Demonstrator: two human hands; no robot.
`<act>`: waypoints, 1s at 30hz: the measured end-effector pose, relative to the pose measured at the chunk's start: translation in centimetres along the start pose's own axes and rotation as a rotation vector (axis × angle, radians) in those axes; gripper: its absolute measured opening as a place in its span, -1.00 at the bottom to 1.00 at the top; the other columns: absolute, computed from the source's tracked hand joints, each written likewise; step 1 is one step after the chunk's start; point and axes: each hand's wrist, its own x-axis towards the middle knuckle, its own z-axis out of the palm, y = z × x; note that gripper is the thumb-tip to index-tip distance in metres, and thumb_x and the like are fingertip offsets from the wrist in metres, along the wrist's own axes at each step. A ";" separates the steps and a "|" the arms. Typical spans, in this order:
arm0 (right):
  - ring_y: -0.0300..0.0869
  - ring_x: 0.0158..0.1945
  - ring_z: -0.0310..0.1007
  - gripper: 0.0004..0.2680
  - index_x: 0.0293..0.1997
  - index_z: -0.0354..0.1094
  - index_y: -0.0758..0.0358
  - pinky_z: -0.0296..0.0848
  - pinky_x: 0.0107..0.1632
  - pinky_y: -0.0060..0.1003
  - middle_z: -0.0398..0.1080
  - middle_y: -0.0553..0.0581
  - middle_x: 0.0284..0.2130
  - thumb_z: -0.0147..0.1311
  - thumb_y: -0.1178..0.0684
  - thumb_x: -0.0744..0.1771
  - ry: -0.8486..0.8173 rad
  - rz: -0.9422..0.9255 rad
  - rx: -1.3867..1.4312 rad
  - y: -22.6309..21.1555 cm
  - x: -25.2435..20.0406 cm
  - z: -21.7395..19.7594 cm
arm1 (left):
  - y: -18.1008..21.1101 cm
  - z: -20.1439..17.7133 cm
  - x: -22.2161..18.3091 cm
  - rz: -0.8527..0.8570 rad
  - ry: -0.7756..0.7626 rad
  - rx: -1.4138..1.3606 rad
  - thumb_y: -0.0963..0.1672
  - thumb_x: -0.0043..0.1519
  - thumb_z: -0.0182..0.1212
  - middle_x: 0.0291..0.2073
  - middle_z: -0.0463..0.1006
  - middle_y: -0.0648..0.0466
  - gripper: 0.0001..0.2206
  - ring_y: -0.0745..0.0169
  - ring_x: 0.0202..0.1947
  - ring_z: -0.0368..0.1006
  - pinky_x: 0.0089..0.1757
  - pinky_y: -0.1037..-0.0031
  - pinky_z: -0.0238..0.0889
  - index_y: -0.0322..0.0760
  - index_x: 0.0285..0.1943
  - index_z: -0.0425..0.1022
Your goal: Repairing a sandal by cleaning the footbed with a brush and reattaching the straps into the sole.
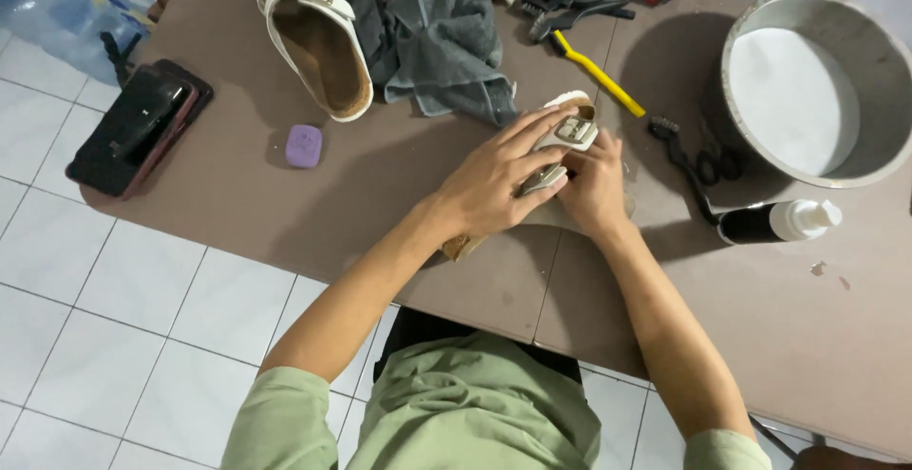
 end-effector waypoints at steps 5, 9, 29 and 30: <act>0.11 -0.18 0.29 -0.90 -0.39 0.54 0.21 0.17 -0.08 -0.06 0.48 0.19 -0.42 0.31 0.04 0.25 0.021 -0.005 0.022 -2.1 -2.3 2.2 | -0.1 0.4 -0.2 0.072 0.029 0.036 -0.01 0.33 0.11 0.41 0.19 -0.25 -0.64 -0.25 0.45 0.04 0.37 -0.02 -0.14 -0.42 0.07 0.51; 0.13 -0.12 0.33 -0.89 -0.35 0.56 0.24 0.21 -0.05 -0.07 0.52 0.21 -0.38 0.33 0.04 0.24 0.041 -0.024 0.074 4.7 -1.6 1.1 | -0.4 0.7 -0.3 0.061 0.060 -0.003 0.01 0.36 0.03 0.36 0.24 -0.28 -0.62 -0.24 0.43 0.09 0.37 -0.03 -0.11 -0.41 0.05 0.53; 0.03 -0.40 0.38 -0.79 -0.54 0.51 0.17 0.26 -0.25 -0.10 0.50 0.08 -0.54 0.35 -0.10 0.24 0.045 -0.146 -0.017 0.8 -1.0 2.1 | -0.4 0.0 -0.4 0.050 0.089 0.011 -0.01 0.34 0.04 0.38 0.23 -0.23 -0.64 -0.21 0.43 0.12 0.37 -0.03 -0.12 -0.38 0.09 0.52; 0.01 -0.34 0.30 -0.83 -0.55 0.47 0.11 0.16 -0.26 -0.14 0.48 0.03 -0.48 0.36 0.01 0.27 0.078 -0.053 -0.018 2.8 -1.1 1.8 | -0.3 0.0 -0.4 0.018 0.075 -0.002 0.03 0.35 -0.04 0.39 0.23 -0.21 -0.60 -0.17 0.44 0.11 0.39 -0.05 -0.19 -0.34 0.08 0.53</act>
